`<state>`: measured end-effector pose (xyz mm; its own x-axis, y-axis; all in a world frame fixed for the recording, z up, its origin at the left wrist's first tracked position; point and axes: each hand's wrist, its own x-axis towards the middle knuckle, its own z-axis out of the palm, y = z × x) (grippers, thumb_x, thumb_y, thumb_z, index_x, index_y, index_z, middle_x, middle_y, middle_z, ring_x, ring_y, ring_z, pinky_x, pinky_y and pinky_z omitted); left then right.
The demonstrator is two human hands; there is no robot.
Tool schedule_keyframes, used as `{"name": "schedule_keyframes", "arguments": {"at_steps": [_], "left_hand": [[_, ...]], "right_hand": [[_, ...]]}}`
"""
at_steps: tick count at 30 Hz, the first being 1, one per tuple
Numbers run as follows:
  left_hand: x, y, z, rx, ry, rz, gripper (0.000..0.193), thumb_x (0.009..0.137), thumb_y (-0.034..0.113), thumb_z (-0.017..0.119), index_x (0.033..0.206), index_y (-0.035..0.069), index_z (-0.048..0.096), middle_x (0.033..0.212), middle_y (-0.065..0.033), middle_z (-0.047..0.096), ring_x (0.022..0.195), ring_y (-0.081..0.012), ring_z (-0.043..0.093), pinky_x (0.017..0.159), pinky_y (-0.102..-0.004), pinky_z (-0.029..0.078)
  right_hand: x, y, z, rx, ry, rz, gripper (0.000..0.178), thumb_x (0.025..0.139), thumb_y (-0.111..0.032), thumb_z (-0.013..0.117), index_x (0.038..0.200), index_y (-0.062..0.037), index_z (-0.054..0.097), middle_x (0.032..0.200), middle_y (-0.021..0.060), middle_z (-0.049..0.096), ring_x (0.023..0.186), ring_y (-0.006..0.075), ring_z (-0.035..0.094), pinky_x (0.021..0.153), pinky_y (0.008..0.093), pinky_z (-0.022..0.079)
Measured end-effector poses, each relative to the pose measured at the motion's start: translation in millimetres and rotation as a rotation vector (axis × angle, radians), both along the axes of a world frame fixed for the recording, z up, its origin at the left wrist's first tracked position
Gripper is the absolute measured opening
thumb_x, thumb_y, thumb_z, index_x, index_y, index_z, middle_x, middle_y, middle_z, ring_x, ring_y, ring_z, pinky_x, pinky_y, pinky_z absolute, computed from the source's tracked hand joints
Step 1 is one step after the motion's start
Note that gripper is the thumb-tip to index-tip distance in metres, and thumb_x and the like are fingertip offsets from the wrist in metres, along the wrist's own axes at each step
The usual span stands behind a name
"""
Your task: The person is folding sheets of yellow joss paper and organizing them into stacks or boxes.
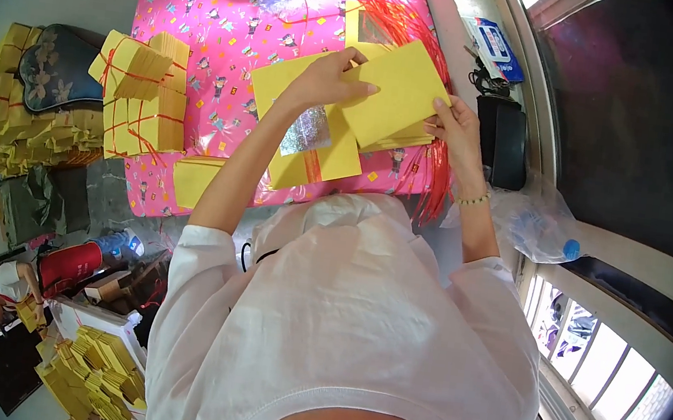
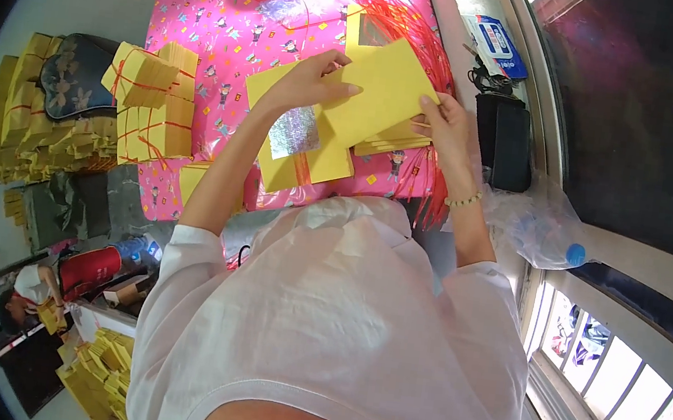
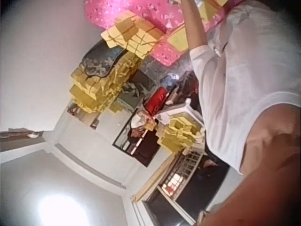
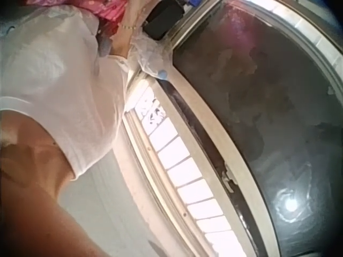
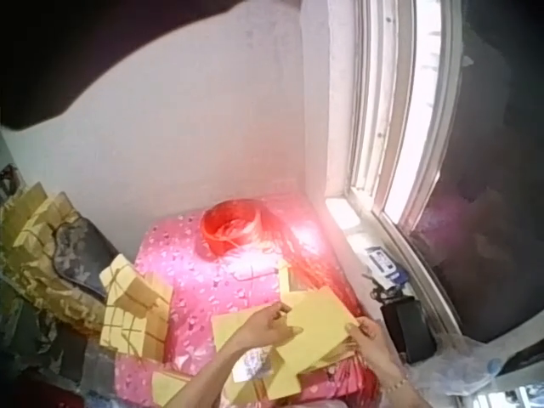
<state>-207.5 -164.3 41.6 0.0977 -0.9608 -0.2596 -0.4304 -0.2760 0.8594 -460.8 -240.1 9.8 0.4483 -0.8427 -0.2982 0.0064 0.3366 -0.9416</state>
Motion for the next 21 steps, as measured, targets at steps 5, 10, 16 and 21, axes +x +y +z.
{"name": "schedule_keyframes", "arguments": {"at_steps": [5, 10, 16, 21], "left_hand": [[-10.1, -27.0, -27.8, 0.051, -0.269, -0.097, 0.053, 0.073, 0.029, 0.074, 0.117, 0.006, 0.053, 0.097, -0.0125, 0.064, 0.089, -0.0232, 0.063, 0.077, -0.0347, 0.049], [-37.8, -42.0, -50.7, 0.061, -0.531, -0.108, 0.043, 0.074, 0.018, 0.068, 0.113, 0.006, 0.053, 0.099, -0.0165, 0.063, 0.094, -0.0320, 0.062, 0.079, -0.0408, 0.049], [-56.1, -47.3, -76.3, 0.077, -0.709, -0.180, 0.037, 0.076, 0.009, 0.061, 0.110, 0.002, 0.049, 0.103, -0.0184, 0.061, 0.095, -0.0336, 0.062, 0.078, -0.0440, 0.050], [-58.4, -44.1, -96.3, 0.069, -0.753, -0.179, 0.034, 0.076, 0.005, 0.057, 0.108, 0.000, 0.048, 0.101, -0.0187, 0.061, 0.092, -0.0337, 0.064, 0.074, -0.0451, 0.052]], "right_hand": [[-16.9, -7.6, -53.5, 0.055, 0.028, -0.050, 0.021, 0.092, -0.017, 0.060, 0.104, -0.0009, 0.058, 0.088, 0.0054, 0.064, 0.070, 0.0100, 0.062, 0.064, 0.0231, 0.056], [-22.1, -7.1, -92.4, 0.073, 0.119, -0.084, 0.022, 0.092, -0.016, 0.060, 0.105, 0.0007, 0.055, 0.090, 0.0085, 0.064, 0.074, 0.0138, 0.065, 0.065, 0.0250, 0.056], [-25.7, -2.3, -112.6, 0.114, 0.197, -0.089, 0.022, 0.092, -0.017, 0.059, 0.106, 0.0000, 0.054, 0.091, 0.0082, 0.064, 0.075, 0.0143, 0.065, 0.066, 0.0266, 0.056], [-25.4, 0.9, -124.8, 0.101, 0.232, -0.087, 0.021, 0.092, -0.015, 0.059, 0.105, -0.0001, 0.054, 0.091, 0.0085, 0.064, 0.072, 0.0142, 0.065, 0.062, 0.0259, 0.056]]}}
